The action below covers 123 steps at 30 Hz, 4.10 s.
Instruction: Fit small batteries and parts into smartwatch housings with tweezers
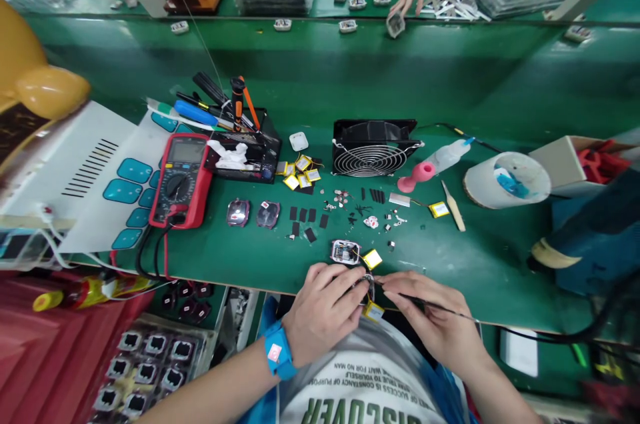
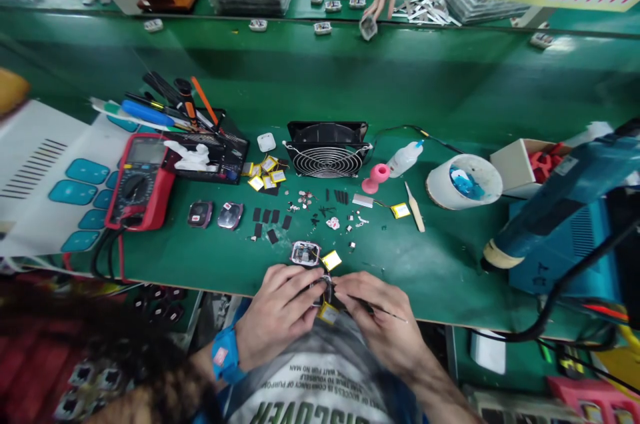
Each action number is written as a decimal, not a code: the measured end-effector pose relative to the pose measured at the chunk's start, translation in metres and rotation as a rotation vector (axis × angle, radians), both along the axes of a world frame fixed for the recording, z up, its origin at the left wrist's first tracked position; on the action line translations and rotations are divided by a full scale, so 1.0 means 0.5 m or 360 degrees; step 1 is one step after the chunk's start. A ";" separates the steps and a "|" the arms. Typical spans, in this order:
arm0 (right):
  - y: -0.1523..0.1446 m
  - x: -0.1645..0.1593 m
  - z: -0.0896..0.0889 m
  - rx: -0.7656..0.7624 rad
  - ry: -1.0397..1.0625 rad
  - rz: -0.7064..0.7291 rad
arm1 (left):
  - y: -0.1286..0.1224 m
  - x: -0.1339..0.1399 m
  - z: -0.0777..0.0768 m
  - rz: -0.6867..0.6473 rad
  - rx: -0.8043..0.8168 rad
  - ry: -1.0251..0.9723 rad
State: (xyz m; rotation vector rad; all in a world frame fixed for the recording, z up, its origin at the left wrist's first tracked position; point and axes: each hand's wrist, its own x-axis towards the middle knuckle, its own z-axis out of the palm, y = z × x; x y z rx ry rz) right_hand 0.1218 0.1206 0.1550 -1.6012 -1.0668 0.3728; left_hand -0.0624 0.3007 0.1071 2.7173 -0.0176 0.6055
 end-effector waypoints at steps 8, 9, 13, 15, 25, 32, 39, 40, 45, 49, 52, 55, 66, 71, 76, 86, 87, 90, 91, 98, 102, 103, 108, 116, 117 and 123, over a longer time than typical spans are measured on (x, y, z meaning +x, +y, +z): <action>-0.006 -0.027 0.003 -0.0079 -0.0167 -0.0035 | 0.004 0.011 0.012 0.0001 -0.0004 -0.0084; -0.006 -0.031 0.004 -0.0085 -0.0196 -0.0049 | 0.004 0.011 0.013 0.0003 -0.0011 -0.0084; -0.002 -0.038 0.006 -0.0089 -0.0260 -0.0073 | 0.003 0.010 0.014 -0.0013 -0.0016 -0.0059; -0.002 -0.038 0.005 -0.0097 -0.0280 -0.0070 | 0.002 0.008 0.011 -0.0032 -0.0008 -0.0041; -0.034 -0.055 -0.026 -0.0197 -0.0286 -0.0088 | -0.001 0.010 -0.003 -0.0052 0.0015 -0.0020; -0.021 -0.042 -0.007 -0.0119 -0.0204 -0.0114 | 0.000 0.012 0.005 -0.0043 0.0005 -0.0036; -0.049 -0.052 -0.039 -0.0235 -0.0240 -0.0071 | 0.001 0.013 0.007 -0.0016 -0.0019 -0.0097; -0.051 -0.054 -0.042 -0.0232 -0.0268 -0.0076 | 0.001 0.012 0.006 -0.0026 -0.0012 -0.0086; -0.057 -0.063 -0.047 -0.0219 -0.0379 -0.0109 | 0.001 0.007 0.003 -0.0064 0.0050 0.0054; -0.058 -0.065 -0.045 -0.0225 -0.0388 -0.0099 | 0.000 0.008 0.011 -0.0038 0.0000 0.0045; -0.055 -0.073 -0.044 -0.0205 -0.0440 -0.0133 | -0.002 0.011 0.016 -0.0029 -0.0023 0.0025; -0.052 -0.084 -0.042 -0.0201 -0.0515 -0.0215 | -0.003 0.012 0.017 -0.0005 -0.0037 -0.0001; -0.037 -0.087 -0.023 -0.0209 -0.0409 -0.0295 | -0.003 0.008 0.009 -0.0019 -0.0029 0.0024; -0.032 -0.089 -0.022 -0.0215 -0.0400 -0.0306 | -0.003 0.008 0.012 -0.0007 -0.0024 0.0009; -0.052 -0.084 -0.037 -0.0270 -0.0334 -0.0209 | -0.003 0.005 0.011 -0.0034 0.0011 0.0072; -0.016 -0.041 -0.012 -0.0025 0.0055 -0.0251 | -0.003 0.006 0.000 0.0010 -0.0006 -0.0024; -0.013 -0.035 -0.011 -0.0026 0.0083 -0.0216 | -0.002 0.007 -0.001 0.0022 -0.0015 -0.0050; -0.009 -0.023 -0.009 -0.0031 0.0115 -0.0157 | -0.001 0.009 0.001 0.0033 -0.0024 -0.0101; -0.008 -0.021 -0.009 -0.0025 0.0121 -0.0151 | 0.000 0.009 0.002 0.0031 -0.0022 -0.0109; -0.003 -0.021 -0.006 -0.0005 0.0089 -0.0143 | 0.000 0.004 -0.001 0.0016 -0.0058 -0.0017; -0.004 -0.025 -0.004 -0.0008 0.0059 -0.0109 | 0.003 0.000 0.001 0.0009 -0.0053 -0.0022; -0.004 -0.026 -0.004 -0.0016 0.0059 -0.0108 | 0.004 0.000 0.004 0.0010 -0.0055 -0.0023; -0.006 -0.029 -0.008 -0.0014 0.0049 -0.0138 | 0.011 0.002 0.018 -0.0016 -0.0025 0.0021; -0.009 -0.033 -0.020 0.0025 0.0047 -0.0157 | 0.015 0.002 0.017 -0.0009 -0.0047 -0.0017; -0.011 -0.033 -0.021 0.0034 0.0042 -0.0156 | 0.016 0.000 0.016 -0.0016 -0.0053 0.0011; -0.026 -0.039 -0.021 0.0031 0.0080 -0.0209 | 0.014 -0.002 0.008 -0.0024 -0.0071 0.0041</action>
